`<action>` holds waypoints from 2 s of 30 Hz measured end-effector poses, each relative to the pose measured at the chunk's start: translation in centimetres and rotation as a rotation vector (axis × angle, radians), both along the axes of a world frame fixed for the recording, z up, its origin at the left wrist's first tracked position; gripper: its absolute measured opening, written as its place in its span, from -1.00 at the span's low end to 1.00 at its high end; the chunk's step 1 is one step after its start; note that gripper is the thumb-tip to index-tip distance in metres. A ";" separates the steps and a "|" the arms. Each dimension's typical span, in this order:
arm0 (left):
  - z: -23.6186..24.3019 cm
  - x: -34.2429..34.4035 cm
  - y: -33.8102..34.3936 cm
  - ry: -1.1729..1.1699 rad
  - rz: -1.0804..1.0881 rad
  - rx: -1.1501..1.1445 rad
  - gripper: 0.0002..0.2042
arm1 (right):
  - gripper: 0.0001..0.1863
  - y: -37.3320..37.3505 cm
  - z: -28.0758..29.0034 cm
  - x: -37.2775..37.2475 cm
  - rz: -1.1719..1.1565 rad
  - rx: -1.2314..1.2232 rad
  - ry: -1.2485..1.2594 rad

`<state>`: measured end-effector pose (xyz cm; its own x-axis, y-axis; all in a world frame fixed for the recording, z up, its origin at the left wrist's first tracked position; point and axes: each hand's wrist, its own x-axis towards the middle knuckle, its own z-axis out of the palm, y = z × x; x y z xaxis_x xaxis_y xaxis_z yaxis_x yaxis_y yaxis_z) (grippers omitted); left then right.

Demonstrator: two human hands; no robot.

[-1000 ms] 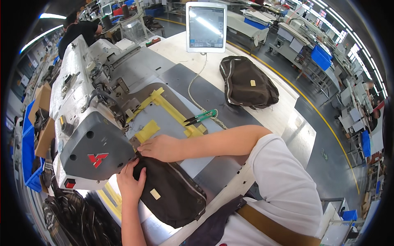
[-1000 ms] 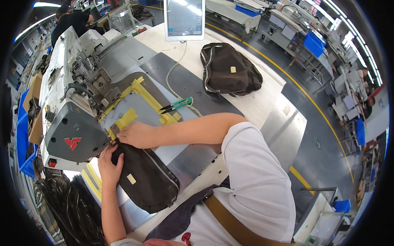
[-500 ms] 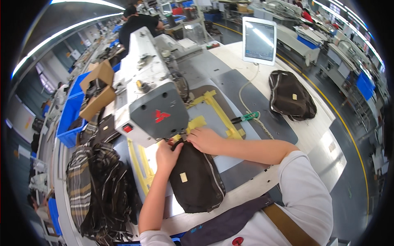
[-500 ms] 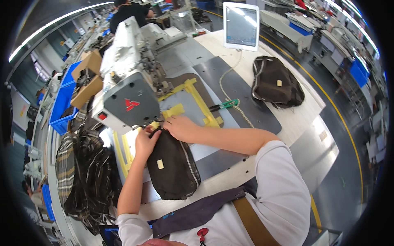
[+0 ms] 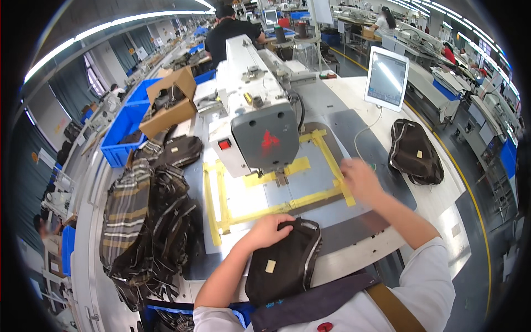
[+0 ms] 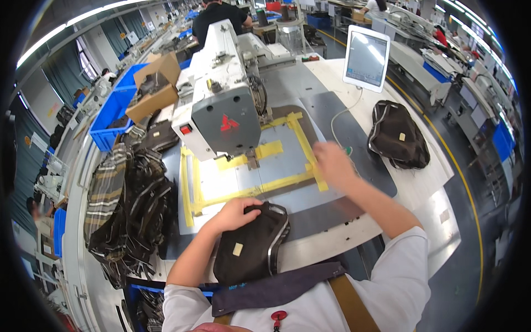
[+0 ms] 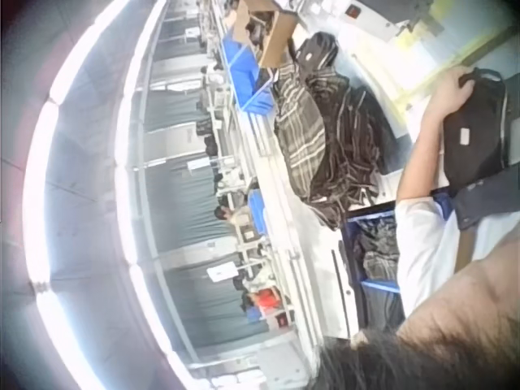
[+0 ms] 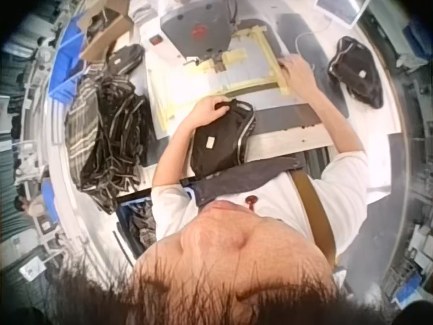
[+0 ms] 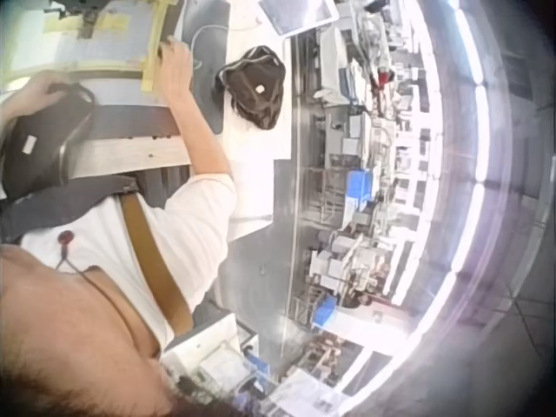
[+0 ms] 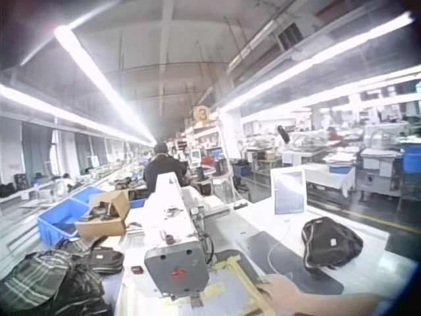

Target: The person aligns a zipper on a dark fabric bag and sews it using an industrial sewing machine. They guide the bag under the needle, stitch along the zipper line, and trim the excess thread. The process is repeated for multiple bags in a factory setting.

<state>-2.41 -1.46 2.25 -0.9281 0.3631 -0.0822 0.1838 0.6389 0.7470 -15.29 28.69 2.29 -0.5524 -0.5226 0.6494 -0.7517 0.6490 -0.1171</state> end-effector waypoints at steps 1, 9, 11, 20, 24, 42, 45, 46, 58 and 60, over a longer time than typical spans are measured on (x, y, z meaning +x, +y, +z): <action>-0.7 -0.3 0.1 0.035 -0.004 0.039 -0.69 | -0.79 2.4 -1.0 -1.9 -0.056 0.034 -0.097; -1.3 -0.5 -0.3 -0.047 0.021 0.194 -0.71 | -0.78 1.6 -2.2 -2.5 -0.029 0.156 -0.044; -1.7 -0.3 -0.7 -0.042 0.033 0.200 -0.72 | -0.79 -3.0 0.7 0.6 0.112 0.260 -0.105; -1.3 -0.6 -0.9 -0.120 0.012 0.300 -0.73 | -0.75 -9.2 1.7 -0.7 0.566 0.512 0.106; -1.8 -0.5 -1.1 -0.146 0.014 0.349 -0.75 | -0.75 -10.2 0.2 -0.6 0.584 0.442 0.053; -0.5 -0.7 0.4 0.215 0.609 0.582 -0.86 | -0.46 -5.2 -0.5 9.6 0.411 -0.502 -1.531; 2.3 0.7 1.5 0.705 0.481 0.287 -0.89 | -0.55 -5.0 -1.4 10.7 0.477 -0.645 -1.634; 2.9 1.0 1.4 0.899 0.360 0.184 -0.82 | -0.58 -4.9 -1.8 10.0 0.480 -0.649 -1.656; 3.6 2.1 1.7 1.286 0.096 -0.050 -0.79 | -0.66 -5.8 -1.2 7.9 0.321 -0.532 -1.338; 3.9 2.4 1.7 1.205 0.126 -0.041 -0.78 | -0.67 -5.8 0.3 6.7 0.217 -0.370 -1.137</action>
<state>-0.02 0.21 6.18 -0.4460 0.2820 0.8495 0.6821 0.7216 0.1186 -8.56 22.90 2.55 -0.8279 -0.5606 -0.0193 -0.1884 0.3103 -0.9318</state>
